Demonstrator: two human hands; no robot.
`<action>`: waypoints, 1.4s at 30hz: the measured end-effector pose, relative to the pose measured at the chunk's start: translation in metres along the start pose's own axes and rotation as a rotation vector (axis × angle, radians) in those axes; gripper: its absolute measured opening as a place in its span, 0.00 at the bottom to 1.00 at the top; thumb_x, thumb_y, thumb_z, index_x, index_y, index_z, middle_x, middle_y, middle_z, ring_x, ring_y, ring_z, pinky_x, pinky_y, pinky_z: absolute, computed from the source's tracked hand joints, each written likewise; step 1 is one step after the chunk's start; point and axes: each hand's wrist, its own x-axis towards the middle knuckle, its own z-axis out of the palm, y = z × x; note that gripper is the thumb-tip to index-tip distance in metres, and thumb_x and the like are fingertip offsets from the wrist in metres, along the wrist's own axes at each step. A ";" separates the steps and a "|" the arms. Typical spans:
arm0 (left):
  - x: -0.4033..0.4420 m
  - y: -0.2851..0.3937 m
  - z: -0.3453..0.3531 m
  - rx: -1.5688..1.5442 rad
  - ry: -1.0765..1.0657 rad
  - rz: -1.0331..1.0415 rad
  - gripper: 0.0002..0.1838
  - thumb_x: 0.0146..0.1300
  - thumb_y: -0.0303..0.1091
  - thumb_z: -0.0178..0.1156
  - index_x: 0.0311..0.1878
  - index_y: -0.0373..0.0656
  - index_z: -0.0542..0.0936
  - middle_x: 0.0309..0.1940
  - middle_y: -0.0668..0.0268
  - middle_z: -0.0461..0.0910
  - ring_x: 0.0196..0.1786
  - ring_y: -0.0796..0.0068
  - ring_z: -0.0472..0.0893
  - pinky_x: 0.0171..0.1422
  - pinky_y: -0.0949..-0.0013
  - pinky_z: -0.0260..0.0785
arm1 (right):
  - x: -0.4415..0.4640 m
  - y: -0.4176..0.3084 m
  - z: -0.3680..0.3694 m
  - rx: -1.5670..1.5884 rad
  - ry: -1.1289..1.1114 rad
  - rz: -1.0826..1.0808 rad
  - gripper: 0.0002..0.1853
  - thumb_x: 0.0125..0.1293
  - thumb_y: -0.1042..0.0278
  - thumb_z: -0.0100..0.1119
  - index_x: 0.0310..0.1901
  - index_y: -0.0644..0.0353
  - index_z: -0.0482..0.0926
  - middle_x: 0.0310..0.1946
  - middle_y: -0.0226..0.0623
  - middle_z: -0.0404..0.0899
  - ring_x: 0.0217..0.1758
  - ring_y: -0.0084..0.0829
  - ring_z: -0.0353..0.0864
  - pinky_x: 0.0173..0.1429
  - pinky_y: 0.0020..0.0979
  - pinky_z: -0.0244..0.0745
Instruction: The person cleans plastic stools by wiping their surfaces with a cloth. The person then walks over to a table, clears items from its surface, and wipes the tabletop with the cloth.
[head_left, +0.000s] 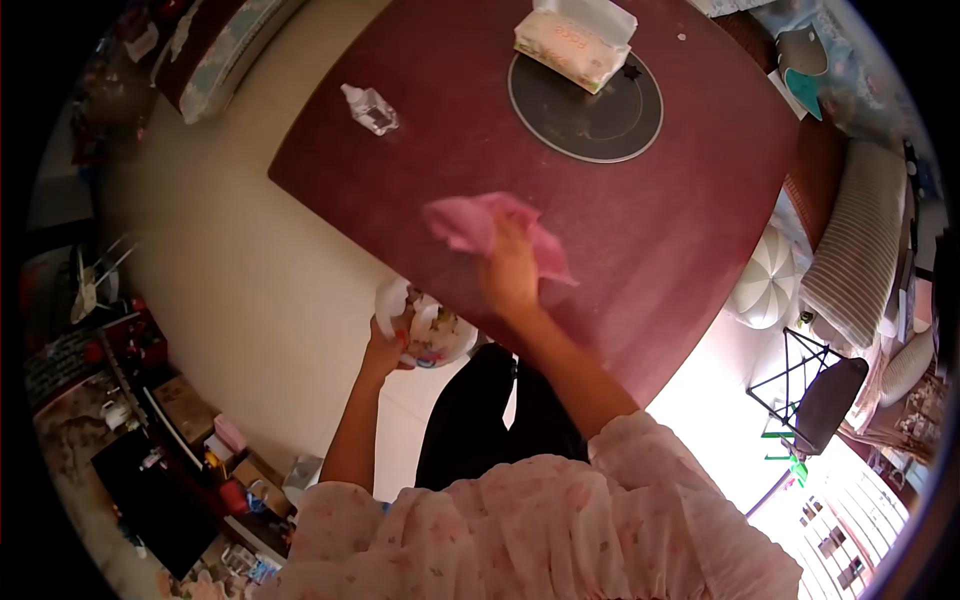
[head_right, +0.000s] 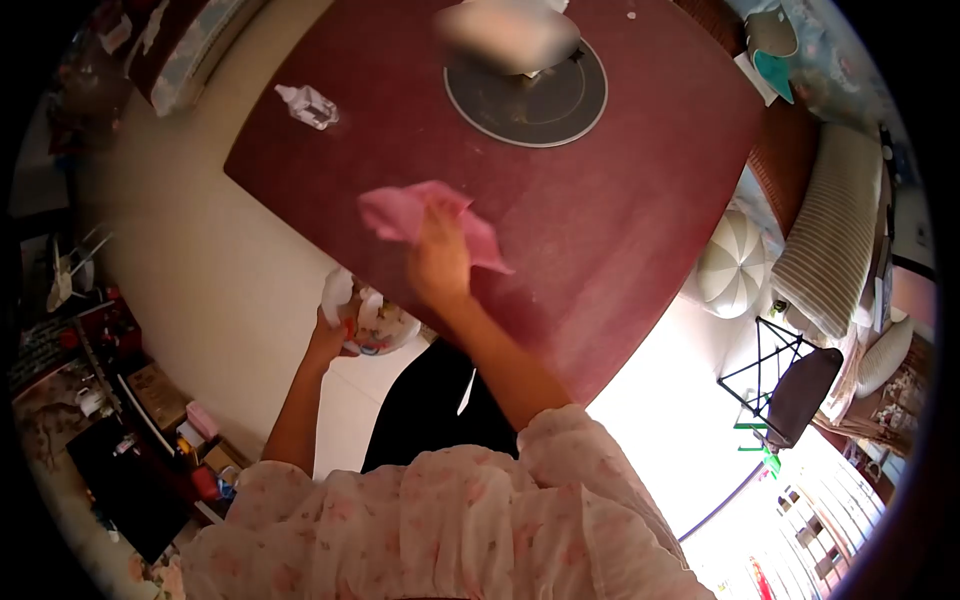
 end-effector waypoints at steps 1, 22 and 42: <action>0.001 0.010 0.001 -0.005 -0.007 0.004 0.35 0.64 0.40 0.54 0.69 0.47 0.48 0.56 0.54 0.70 0.43 0.56 0.82 0.27 0.62 0.81 | -0.018 -0.016 0.018 0.042 -0.055 0.059 0.27 0.54 0.75 0.55 0.58 0.71 0.68 0.59 0.59 0.68 0.65 0.57 0.63 0.71 0.48 0.55; 0.006 0.012 0.005 0.093 -0.322 0.093 0.36 0.63 0.31 0.47 0.71 0.49 0.42 0.54 0.52 0.70 0.38 0.65 0.82 0.23 0.70 0.80 | -0.098 0.065 -0.215 0.443 0.691 0.602 0.17 0.69 0.68 0.49 0.57 0.67 0.71 0.52 0.41 0.75 0.53 0.27 0.75 0.54 0.26 0.72; -0.026 0.011 0.043 0.192 -0.380 0.089 0.37 0.66 0.42 0.55 0.70 0.39 0.48 0.56 0.53 0.70 0.42 0.65 0.81 0.22 0.71 0.78 | -0.105 -0.074 -0.094 0.483 0.165 0.257 0.22 0.60 0.88 0.46 0.55 0.62 0.75 0.57 0.44 0.74 0.62 0.38 0.72 0.65 0.32 0.66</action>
